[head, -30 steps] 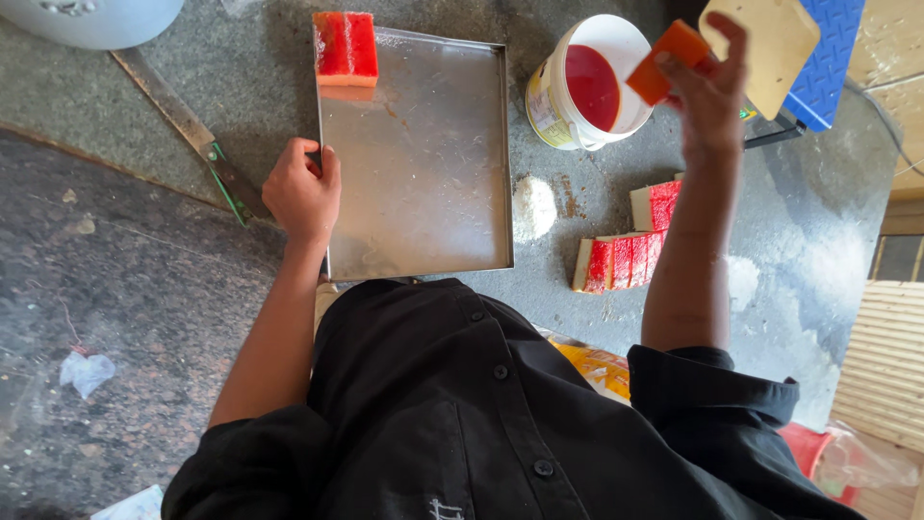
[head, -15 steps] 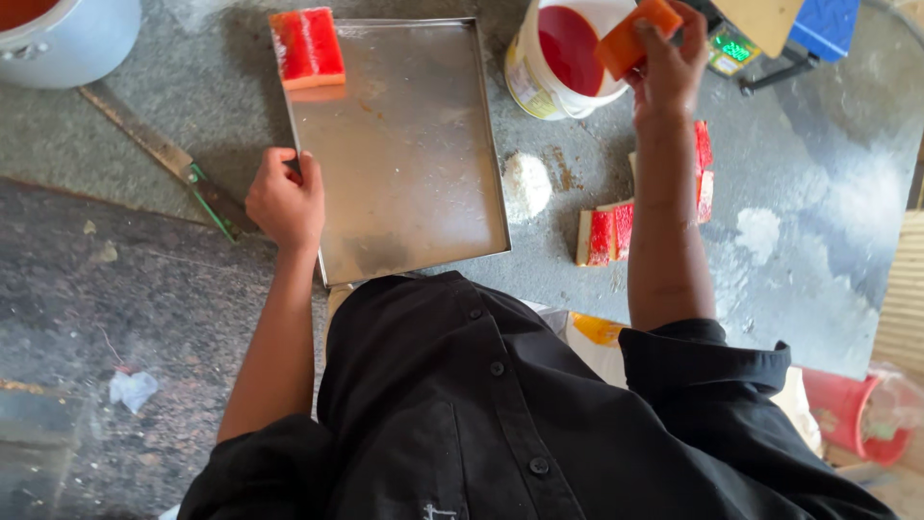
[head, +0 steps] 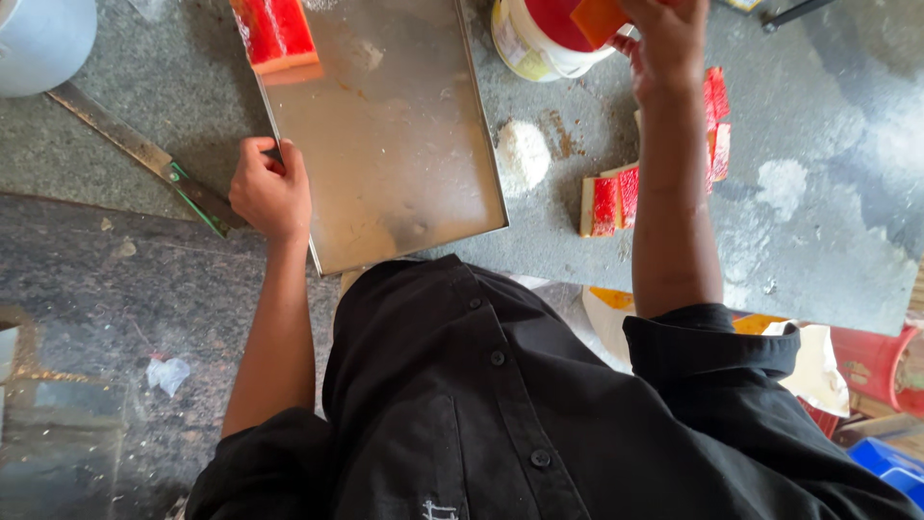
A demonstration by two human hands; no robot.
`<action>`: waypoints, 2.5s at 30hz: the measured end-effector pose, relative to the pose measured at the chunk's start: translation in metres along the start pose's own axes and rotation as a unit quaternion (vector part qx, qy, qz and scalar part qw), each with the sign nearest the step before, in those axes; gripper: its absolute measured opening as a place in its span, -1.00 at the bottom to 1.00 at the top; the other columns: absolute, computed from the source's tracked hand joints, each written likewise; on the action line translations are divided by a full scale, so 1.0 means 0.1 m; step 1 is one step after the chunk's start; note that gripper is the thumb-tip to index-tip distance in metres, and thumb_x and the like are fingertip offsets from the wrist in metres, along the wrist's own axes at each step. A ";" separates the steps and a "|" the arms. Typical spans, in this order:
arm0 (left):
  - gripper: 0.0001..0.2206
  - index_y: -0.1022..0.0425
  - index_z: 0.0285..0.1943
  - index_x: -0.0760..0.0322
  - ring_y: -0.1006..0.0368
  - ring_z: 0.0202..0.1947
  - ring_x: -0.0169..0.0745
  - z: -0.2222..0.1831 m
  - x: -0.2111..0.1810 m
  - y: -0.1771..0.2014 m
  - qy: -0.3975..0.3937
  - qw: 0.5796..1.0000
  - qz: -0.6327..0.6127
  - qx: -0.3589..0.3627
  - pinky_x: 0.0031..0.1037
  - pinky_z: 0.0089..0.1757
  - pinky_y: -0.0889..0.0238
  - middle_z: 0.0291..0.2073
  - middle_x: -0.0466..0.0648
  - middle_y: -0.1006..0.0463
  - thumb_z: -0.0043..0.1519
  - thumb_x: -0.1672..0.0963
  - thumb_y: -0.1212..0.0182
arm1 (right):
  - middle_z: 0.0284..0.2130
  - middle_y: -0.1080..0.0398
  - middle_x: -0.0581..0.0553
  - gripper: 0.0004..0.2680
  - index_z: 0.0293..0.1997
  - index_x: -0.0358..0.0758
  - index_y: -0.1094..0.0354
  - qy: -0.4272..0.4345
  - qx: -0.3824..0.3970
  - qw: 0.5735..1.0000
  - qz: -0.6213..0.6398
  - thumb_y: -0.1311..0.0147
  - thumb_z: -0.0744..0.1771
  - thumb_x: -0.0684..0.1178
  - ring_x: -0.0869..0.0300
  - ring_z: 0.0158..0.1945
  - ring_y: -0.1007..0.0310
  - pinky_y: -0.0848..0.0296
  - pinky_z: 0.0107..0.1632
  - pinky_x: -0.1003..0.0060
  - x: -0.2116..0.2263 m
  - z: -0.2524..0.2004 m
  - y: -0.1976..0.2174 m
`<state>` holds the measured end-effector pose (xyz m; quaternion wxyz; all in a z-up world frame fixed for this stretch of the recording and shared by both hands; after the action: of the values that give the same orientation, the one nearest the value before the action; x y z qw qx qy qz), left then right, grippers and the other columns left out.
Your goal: The person dips rectangular pieces of cake or bread into a bucket of red syrup and places them on a metal tray. They handle a package of ingredients and coat several food items individually by hand.
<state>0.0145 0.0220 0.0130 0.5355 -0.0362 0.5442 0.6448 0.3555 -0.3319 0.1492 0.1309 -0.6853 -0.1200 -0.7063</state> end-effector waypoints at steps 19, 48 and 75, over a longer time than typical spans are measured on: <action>-0.82 -0.45 -0.18 0.23 -0.44 -0.58 -0.03 0.04 -0.01 -0.03 0.001 1.000 0.003 0.010 -0.15 -0.45 -0.18 -0.62 -0.12 -0.44 0.31 0.11 -0.38 | -0.15 -0.54 -0.24 -0.44 0.39 -0.16 -0.03 0.116 0.027 0.840 -0.530 -0.44 0.33 -0.12 -0.03 -0.05 -0.59 -0.54 0.01 0.03 -0.83 -1.16 -0.15; -0.84 -0.46 -0.19 0.20 -0.41 -0.63 -0.10 0.03 -0.04 0.02 0.001 0.999 -0.034 -0.031 -0.25 -0.48 -0.21 -0.64 -0.14 -0.42 0.33 0.13 -0.38 | -0.16 -0.53 -0.13 -0.41 0.40 -0.10 -0.21 0.191 0.365 0.540 -0.734 -0.21 0.20 -0.33 0.00 0.04 -0.41 -0.18 0.16 -0.05 -0.30 -1.06 -0.78; -0.84 -0.44 -0.26 0.22 -0.44 -0.50 -0.02 0.19 -0.23 0.12 0.007 0.999 -0.019 0.046 -0.25 -0.41 -0.27 -0.47 -0.04 -0.45 0.37 0.15 -0.30 | 0.40 -0.25 -0.28 -0.35 0.61 -0.02 0.32 0.200 0.264 0.918 -0.216 -0.18 0.44 -0.34 0.11 0.17 -0.65 -0.78 0.02 0.36 -1.23 -0.04 -2.80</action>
<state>0.0258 0.0232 0.0437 0.5451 -0.0267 0.5763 0.6083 0.2570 -0.0684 0.0290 0.1724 -0.4274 -0.4185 -0.7826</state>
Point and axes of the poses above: each hand's wrist, its own z-axis towards the middle knuckle, its own y-axis out of the back of the hand, x = y × z, the point moved 3 cm from there along z, towards the middle knuckle
